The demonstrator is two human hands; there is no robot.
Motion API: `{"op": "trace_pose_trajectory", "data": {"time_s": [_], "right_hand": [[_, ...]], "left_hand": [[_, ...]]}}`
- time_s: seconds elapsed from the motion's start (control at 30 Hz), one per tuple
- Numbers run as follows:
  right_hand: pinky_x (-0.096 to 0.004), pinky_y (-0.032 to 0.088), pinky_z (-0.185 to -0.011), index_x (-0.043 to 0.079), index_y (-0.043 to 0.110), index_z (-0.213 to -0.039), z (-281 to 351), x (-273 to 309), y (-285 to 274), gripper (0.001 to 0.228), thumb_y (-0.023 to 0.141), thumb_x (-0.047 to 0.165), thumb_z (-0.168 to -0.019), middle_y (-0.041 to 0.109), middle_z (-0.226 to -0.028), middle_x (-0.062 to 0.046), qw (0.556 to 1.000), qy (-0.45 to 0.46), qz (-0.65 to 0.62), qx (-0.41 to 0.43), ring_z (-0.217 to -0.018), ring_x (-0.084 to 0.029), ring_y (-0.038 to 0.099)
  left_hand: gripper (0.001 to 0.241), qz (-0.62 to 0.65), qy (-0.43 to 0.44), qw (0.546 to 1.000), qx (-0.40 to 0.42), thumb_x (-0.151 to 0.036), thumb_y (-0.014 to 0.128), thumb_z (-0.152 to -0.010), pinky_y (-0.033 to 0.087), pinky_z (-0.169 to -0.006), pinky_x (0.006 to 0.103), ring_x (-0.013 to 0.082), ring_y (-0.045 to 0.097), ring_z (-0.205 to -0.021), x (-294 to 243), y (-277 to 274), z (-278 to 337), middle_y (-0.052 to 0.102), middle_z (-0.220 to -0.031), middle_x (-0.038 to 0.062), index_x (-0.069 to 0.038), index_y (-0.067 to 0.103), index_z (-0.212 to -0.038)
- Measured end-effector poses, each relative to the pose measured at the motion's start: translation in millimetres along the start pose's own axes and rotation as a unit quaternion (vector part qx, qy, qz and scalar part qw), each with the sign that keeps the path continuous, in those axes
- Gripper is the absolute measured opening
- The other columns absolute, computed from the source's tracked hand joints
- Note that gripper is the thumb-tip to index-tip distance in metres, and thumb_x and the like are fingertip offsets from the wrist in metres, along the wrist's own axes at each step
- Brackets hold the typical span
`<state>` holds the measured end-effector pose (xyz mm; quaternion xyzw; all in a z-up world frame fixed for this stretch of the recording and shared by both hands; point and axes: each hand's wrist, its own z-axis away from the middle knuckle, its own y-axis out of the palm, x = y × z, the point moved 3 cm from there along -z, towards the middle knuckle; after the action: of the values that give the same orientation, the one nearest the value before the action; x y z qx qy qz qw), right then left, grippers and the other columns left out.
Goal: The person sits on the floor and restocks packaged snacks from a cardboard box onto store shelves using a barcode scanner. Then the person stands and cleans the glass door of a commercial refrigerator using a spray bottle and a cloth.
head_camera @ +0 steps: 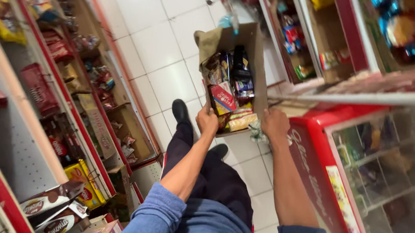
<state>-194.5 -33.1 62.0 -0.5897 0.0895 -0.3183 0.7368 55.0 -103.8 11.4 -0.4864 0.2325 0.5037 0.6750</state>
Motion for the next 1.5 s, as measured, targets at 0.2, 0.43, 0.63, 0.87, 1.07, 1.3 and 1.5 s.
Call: {"op": "trace_pose_trajectory", "data": {"time_s": [0.2, 0.43, 0.63, 0.87, 1.07, 1.3, 1.5], "right_hand": [[-0.058, 0.052, -0.076, 0.004, 0.073, -0.089, -21.3, 97.2, 26.4, 0.031, 0.059, 0.03, -0.097, 0.07, -0.086, -0.027, 0.997, -0.077, -0.026, -0.005, -0.083, -0.049, 0.067], [-0.057, 0.053, -0.078, 0.003, 0.072, -0.086, -88.5, 225.7, 96.9, 0.034, 0.057, 0.031, -0.1, 0.069, -0.086, -0.027, 0.988, -0.151, -0.032, 0.025, -0.082, -0.05, 0.066], [-0.058, 0.052, -0.075, 0.006, 0.075, -0.093, -165.6, 332.1, 184.4, 0.03, 0.057, 0.03, -0.097, 0.07, -0.086, -0.027, 0.988, -0.11, -0.086, 0.067, -0.084, -0.05, 0.066], [-0.056, 0.052, -0.08, 0.007, 0.075, -0.097, -250.0, 412.2, 294.2, 0.034, 0.054, 0.033, -0.1, 0.072, -0.089, -0.024, 0.983, -0.142, -0.014, 0.119, -0.088, -0.049, 0.067], [-0.055, 0.054, -0.084, 0.011, 0.077, -0.108, -299.1, 447.0, 378.4, 0.033, 0.054, 0.032, -0.097, 0.073, -0.094, -0.025, 0.983, -0.112, -0.025, 0.141, -0.091, -0.048, 0.069], [-0.054, 0.054, -0.086, 0.009, 0.077, -0.105, -335.6, 456.6, 452.2, 0.034, 0.054, 0.033, -0.099, 0.073, -0.098, -0.026, 0.981, -0.087, 0.0, 0.171, -0.094, -0.048, 0.069], [-0.055, 0.052, -0.086, 0.008, 0.076, -0.103, -339.6, 470.3, 484.3, 0.033, 0.054, 0.032, -0.098, 0.072, -0.097, -0.027, 0.971, -0.095, -0.028, 0.217, -0.095, -0.048, 0.068]], "left_hand": [[0.033, -0.051, 0.088, 0.993, -0.057, -0.011, 0.065, -0.087, 0.053, -0.084, 0.0504, 0.0467, 0.069, -0.094, -11.8, -79.9, -72.6, 0.072, -0.1, 0.026, -0.009, 0.072, -0.119], [0.025, -0.016, 0.021, 0.995, -0.098, -0.011, 0.063, -0.092, 0.054, -0.082, 0.0493, 0.0448, 0.07, -0.095, -0.1, -167.0, -191.9, 0.073, -0.098, 0.023, -0.009, 0.073, -0.115], [0.035, 0.001, 0.017, 0.989, -0.149, -0.005, 0.06, -0.09, 0.053, -0.08, 0.0486, 0.0452, 0.069, -0.092, 41.3, -205.7, -318.7, 0.072, -0.097, 0.024, -0.01, 0.07, -0.123], [0.041, 0.012, -0.048, 0.983, -0.177, -0.003, 0.059, -0.091, 0.054, -0.081, 0.0486, 0.0449, 0.07, -0.094, 117.9, -212.3, -445.3, 0.072, -0.1, 0.025, -0.014, 0.069, -0.129], [0.047, 0.015, -0.01, 0.98, -0.201, 0.0, 0.059, -0.089, 0.053, -0.083, 0.0482, 0.045, 0.069, -0.096, 182.1, -198.5, -539.7, 0.071, -0.107, 0.025, -0.014, 0.067, -0.133], [0.051, 0.027, -0.064, 0.986, -0.15, -0.004, 0.06, -0.087, 0.057, -0.076, 0.0487, 0.0409, 0.075, -0.084, 266.5, -162.8, -604.2, 0.069, -0.101, 0.027, -0.015, 0.063, -0.136], [0.058, -0.085, -0.059, 0.988, -0.113, -0.014, 0.069, -0.087, 0.053, -0.072, 0.0553, 0.0476, 0.068, -0.085, 306.8, -147.1, -616.5, 0.07, -0.093, 0.028, -0.018, 0.055, -0.143]]}}
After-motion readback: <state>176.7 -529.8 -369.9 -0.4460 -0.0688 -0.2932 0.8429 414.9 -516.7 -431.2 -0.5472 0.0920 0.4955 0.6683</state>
